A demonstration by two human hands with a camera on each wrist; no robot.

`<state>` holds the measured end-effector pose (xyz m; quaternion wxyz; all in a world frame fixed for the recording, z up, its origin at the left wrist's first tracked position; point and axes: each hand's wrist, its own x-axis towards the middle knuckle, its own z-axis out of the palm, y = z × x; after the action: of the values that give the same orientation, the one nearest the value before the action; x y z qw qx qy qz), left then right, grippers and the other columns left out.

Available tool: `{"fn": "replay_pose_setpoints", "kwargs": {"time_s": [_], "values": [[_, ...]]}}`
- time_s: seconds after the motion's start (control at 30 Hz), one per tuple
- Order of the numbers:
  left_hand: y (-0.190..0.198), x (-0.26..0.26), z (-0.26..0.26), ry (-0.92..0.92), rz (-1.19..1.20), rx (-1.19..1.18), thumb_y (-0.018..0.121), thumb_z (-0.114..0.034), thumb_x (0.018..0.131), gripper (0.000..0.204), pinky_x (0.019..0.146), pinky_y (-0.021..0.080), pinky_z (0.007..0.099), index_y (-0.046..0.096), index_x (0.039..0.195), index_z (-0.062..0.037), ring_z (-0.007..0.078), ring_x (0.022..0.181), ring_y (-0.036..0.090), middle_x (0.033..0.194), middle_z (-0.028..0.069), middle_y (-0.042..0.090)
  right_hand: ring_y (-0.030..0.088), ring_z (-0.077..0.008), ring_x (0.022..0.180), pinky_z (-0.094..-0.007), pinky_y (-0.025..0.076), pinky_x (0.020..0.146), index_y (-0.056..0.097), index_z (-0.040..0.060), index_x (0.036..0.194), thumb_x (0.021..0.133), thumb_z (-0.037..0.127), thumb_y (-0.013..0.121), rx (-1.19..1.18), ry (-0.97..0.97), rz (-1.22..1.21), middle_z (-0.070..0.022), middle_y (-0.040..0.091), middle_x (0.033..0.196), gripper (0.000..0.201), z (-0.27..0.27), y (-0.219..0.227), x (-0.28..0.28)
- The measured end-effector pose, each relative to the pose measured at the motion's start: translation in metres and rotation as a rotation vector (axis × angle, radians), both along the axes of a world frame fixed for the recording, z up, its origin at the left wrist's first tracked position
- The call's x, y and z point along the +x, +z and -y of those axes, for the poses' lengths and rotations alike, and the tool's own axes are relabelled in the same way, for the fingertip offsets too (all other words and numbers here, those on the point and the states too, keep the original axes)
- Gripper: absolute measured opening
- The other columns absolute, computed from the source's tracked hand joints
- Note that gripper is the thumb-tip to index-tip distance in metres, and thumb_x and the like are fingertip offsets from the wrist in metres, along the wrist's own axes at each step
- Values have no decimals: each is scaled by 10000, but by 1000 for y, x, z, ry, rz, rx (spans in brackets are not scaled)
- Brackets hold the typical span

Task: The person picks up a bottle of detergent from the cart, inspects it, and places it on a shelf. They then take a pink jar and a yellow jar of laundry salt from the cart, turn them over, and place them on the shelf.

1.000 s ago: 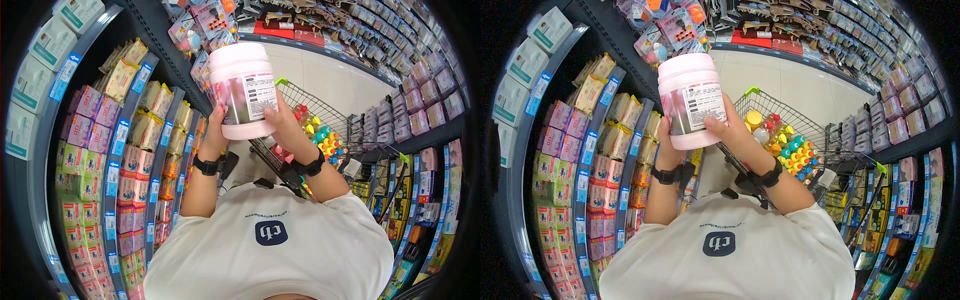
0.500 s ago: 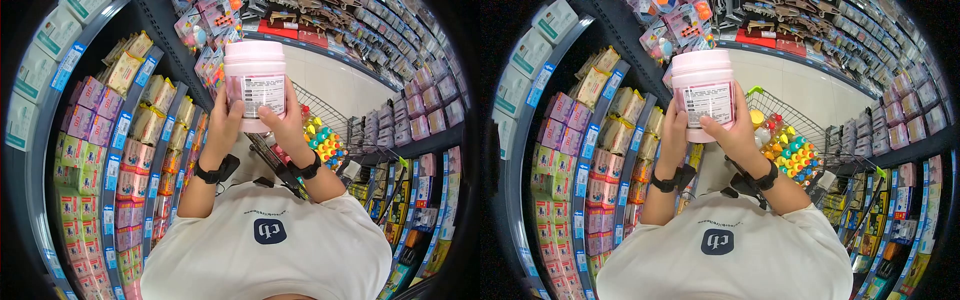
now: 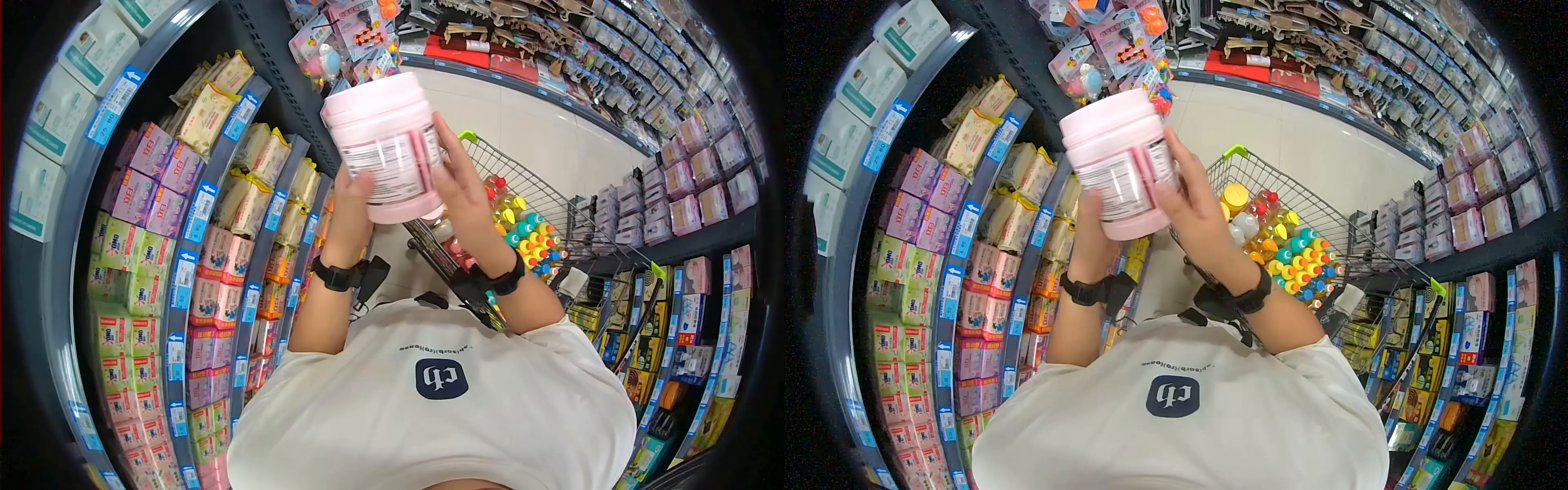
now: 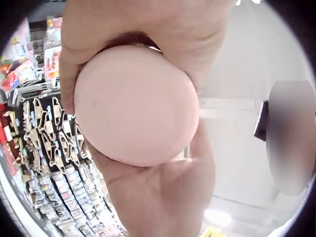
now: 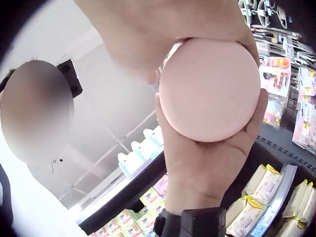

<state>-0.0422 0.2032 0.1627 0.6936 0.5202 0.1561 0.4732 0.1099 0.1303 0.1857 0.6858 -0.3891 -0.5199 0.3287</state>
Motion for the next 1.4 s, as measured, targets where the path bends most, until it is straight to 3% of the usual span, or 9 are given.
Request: {"fn": "replay_pose_setpoints", "kwargs": {"time_s": [0.1,0.17,0.3,0.4,0.5,0.57,0.7,1.3,1.4], "values": [[-3,6,4,-54,429,-302,400,-699,909,865,1089,387,510,307,1509,-84,342,1308,485,1475,140,449,421,-256,1353,-405,338,1124,60,55,1564,980,376,535,-22,104,-190,-179,282,1540,818,-8,-8,6],[-18,4,-10,-313,531,-255,435,-730,881,912,1102,392,458,334,1492,-61,302,1313,487,1472,141,455,406,-219,1334,-357,365,1079,86,110,1568,1003,411,505,-61,351,-420,-161,294,1528,766,-14,-25,5],[-40,-16,-21,-55,191,-52,345,-718,933,862,1101,381,439,407,1449,-30,323,1284,507,1451,157,471,487,-195,1290,-346,398,1067,246,57,1511,961,392,571,-149,600,-528,-117,459,1432,721,-8,-12,-2],[-29,-29,-34,199,-296,477,393,-616,984,788,1092,345,350,454,1388,58,231,1270,493,1419,162,489,541,-182,1233,-349,417,1052,318,27,1466,953,339,581,-138,534,-599,-94,528,1370,655,-10,-10,-6],[12,-13,-8,208,-257,157,506,-430,1009,632,1095,341,351,440,1385,74,226,1308,446,1414,162,480,553,-184,1212,-336,426,1039,318,0,1463,944,296,606,-128,380,-634,-112,538,1348,663,-15,-10,-11],[13,-5,2,174,-239,164,549,-293,1008,592,1086,355,353,354,1435,66,225,1304,445,1396,162,479,543,-179,1212,-327,416,1040,292,-17,1476,929,215,642,34,-8,-264,-131,531,1342,689,-24,-16,-16],[19,-2,7,261,-285,334,541,-325,1008,703,1075,371,353,189,1500,33,222,1288,467,1389,173,470,471,-222,1285,-354,374,1081,176,-53,1512,900,165,679,139,-4,-149,-169,415,1438,822,-23,-11,-26],[19,-21,2,89,-109,6,617,-257,931,623,1015,438,356,360,1430,14,208,1180,553,1313,124,552,370,-250,1355,-371,274,1138,112,-36,1539,851,221,696,225,-228,594,-185,311,1503,938,12,16,-25],[13,-20,2,-22,122,-83,583,-445,949,679,1044,445,389,381,1433,-13,241,1223,553,1360,138,538,360,-306,1363,-415,292,1127,144,-36,1526,845,319,722,41,148,-52,-241,315,1488,961,0,8,-16]]}}
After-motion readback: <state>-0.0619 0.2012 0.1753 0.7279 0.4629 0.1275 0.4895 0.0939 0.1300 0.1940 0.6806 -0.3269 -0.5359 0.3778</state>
